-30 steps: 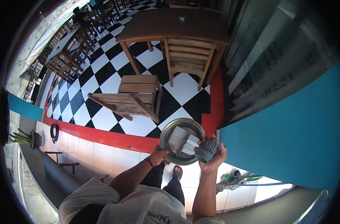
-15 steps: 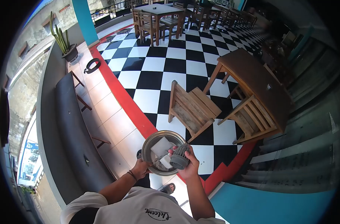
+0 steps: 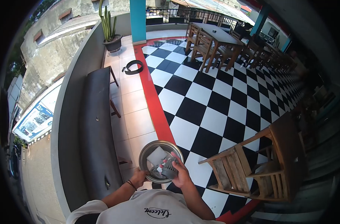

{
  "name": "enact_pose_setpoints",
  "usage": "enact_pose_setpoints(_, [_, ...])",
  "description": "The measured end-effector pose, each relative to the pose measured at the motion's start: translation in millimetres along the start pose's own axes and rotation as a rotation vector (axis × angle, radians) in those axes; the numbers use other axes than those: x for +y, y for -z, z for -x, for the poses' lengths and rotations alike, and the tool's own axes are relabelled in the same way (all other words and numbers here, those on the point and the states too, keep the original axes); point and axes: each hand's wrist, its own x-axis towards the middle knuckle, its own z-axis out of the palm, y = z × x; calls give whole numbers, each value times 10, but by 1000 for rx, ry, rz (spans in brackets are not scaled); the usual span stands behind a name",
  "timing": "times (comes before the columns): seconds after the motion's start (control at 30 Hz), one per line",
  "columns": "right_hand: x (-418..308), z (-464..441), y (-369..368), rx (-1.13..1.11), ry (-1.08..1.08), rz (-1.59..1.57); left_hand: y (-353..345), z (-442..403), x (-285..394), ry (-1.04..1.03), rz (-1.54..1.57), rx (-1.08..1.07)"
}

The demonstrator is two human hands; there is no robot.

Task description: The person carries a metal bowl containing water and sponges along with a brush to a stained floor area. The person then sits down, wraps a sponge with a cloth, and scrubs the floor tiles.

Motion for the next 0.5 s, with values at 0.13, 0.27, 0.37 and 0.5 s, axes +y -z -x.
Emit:
enact_pose_setpoints(0.13, [-141, -1086, -65, 69, -91, 105, 75, -599, 772, -19, 115, 97])
enact_pose_setpoints(0.27, [-544, -2251, -228, 134, -204, 242, 135, -1464, 1491, 5, 196, 109])
enact_pose_setpoints(0.37, [-960, -3202, -360, 94, -222, 297, 46, -2043, 2203, -7, 230, 199])
enact_pose_setpoints(0.5, [-1825, -4544, -921, 25, -253, 446, -59, -2809, 3177, -78, 328, 164])
